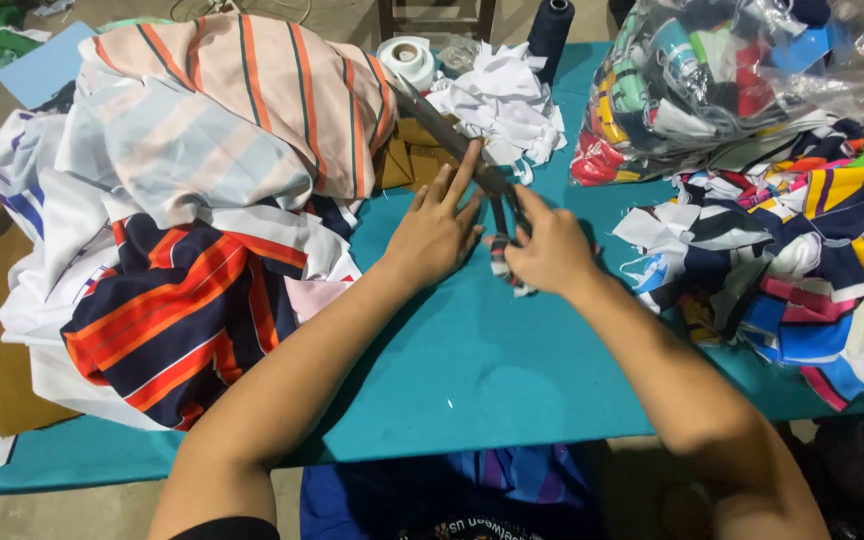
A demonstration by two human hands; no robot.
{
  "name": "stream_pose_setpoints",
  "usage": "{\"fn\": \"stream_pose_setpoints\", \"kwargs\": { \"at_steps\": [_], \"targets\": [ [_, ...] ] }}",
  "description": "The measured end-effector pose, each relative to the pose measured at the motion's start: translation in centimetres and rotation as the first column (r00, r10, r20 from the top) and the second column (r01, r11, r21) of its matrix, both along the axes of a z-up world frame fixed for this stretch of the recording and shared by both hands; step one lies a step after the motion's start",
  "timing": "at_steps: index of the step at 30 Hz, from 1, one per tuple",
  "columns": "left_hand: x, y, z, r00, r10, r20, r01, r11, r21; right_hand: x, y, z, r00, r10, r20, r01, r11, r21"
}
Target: The person sorts through a pile of colorful fabric scraps on a teal table, then uses shears to cut a blue and yellow striped piece of fabric into smaller sections. The person handles various fabric pieces, including striped and solid-colored materials, and places the cut pieces aside.
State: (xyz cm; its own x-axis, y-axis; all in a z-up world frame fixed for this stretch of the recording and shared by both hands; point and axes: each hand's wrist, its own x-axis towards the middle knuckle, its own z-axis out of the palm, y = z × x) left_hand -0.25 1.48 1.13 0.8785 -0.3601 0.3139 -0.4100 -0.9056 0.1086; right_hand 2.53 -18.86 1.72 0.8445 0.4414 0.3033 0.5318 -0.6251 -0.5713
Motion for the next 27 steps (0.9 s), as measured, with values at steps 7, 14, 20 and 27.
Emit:
{"fn": "stream_pose_setpoints", "kwargs": {
  "at_steps": [7, 14, 20, 27],
  "targets": [
    [0.4, -1.1, -2.9, 0.992, 0.053, -0.115, -0.062, 0.996, -0.072, -0.3, -2.9, 7.3, 0.982, -0.168, -0.083, 0.091, 0.815, -0.572],
    [-1.6, -1.1, -3.0, 0.991, -0.13, -0.013, 0.129, 0.991, -0.041, -4.9, -0.7, 17.3, 0.872, -0.471, -0.137, 0.129, 0.489, -0.862],
    [-7.4, -2.2, -0.8, 0.936, -0.271, -0.224, 0.27, 0.962, -0.034, -0.8, 1.3, 7.3, 0.983, -0.097, 0.154, 0.077, 0.989, 0.126],
    [-11.2, -3.2, 1.7, 0.851, -0.486, -0.201, 0.458, 0.873, -0.169, 2.2, 8.0, 0.1, 0.994, 0.054, 0.1, -0.099, 0.849, 0.519]
  ]
}}
